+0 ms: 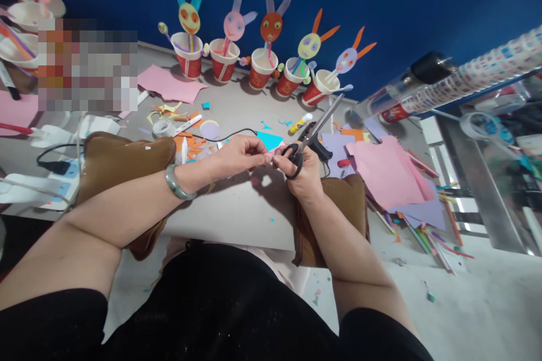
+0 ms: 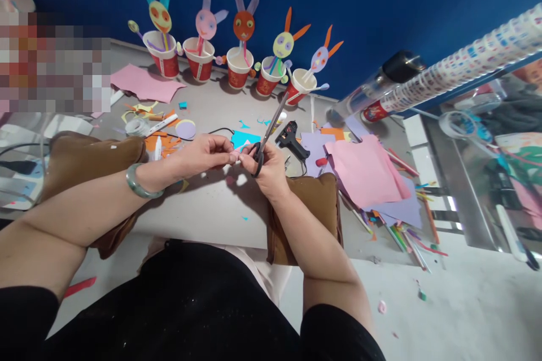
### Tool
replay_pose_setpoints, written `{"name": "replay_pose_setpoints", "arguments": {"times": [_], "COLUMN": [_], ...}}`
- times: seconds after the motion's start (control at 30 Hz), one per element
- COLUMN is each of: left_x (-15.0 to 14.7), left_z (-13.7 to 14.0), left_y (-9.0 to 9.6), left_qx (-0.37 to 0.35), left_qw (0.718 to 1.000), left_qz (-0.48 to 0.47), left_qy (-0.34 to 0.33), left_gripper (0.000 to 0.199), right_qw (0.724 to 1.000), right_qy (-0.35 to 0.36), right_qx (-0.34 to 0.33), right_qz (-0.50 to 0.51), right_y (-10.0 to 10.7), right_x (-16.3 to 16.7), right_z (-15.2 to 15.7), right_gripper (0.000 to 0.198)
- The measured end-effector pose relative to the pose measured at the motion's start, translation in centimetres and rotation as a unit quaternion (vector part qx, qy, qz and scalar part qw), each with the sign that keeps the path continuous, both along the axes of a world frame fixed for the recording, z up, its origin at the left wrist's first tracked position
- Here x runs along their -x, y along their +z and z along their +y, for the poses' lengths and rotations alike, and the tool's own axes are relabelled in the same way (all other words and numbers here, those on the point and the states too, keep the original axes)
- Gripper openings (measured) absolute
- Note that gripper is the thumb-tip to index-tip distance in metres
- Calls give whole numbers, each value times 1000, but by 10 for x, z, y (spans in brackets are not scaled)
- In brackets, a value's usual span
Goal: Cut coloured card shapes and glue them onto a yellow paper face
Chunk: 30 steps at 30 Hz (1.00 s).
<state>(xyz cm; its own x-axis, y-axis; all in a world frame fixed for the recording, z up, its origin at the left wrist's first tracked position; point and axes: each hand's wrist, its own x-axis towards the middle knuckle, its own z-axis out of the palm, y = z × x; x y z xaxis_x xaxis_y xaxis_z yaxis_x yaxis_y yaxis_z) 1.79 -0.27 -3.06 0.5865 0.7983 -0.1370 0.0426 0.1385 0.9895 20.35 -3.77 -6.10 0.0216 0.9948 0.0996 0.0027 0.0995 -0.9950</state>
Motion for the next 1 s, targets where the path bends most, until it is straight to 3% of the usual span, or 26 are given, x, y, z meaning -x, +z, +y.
{"name": "replay_pose_setpoints", "arguments": {"times": [0.2, 0.57, 1.0], "left_x": [4, 2, -7], "left_z": [4, 6, -8], "left_y": [-3, -5, -2], "left_qx": [11, 42, 133], "left_qw": [996, 971, 955], "left_qz": [-77, -189, -220], "left_qy": [53, 138, 149], "left_gripper": [26, 40, 33], "right_qw": [999, 982, 980], "right_qy": [5, 161, 164], "right_qx": [6, 48, 57], "right_qz": [-46, -90, -99], "right_y": [5, 11, 3], "right_x": [2, 9, 11], "right_z": [-3, -8, -11], "right_gripper": [44, 64, 69]}}
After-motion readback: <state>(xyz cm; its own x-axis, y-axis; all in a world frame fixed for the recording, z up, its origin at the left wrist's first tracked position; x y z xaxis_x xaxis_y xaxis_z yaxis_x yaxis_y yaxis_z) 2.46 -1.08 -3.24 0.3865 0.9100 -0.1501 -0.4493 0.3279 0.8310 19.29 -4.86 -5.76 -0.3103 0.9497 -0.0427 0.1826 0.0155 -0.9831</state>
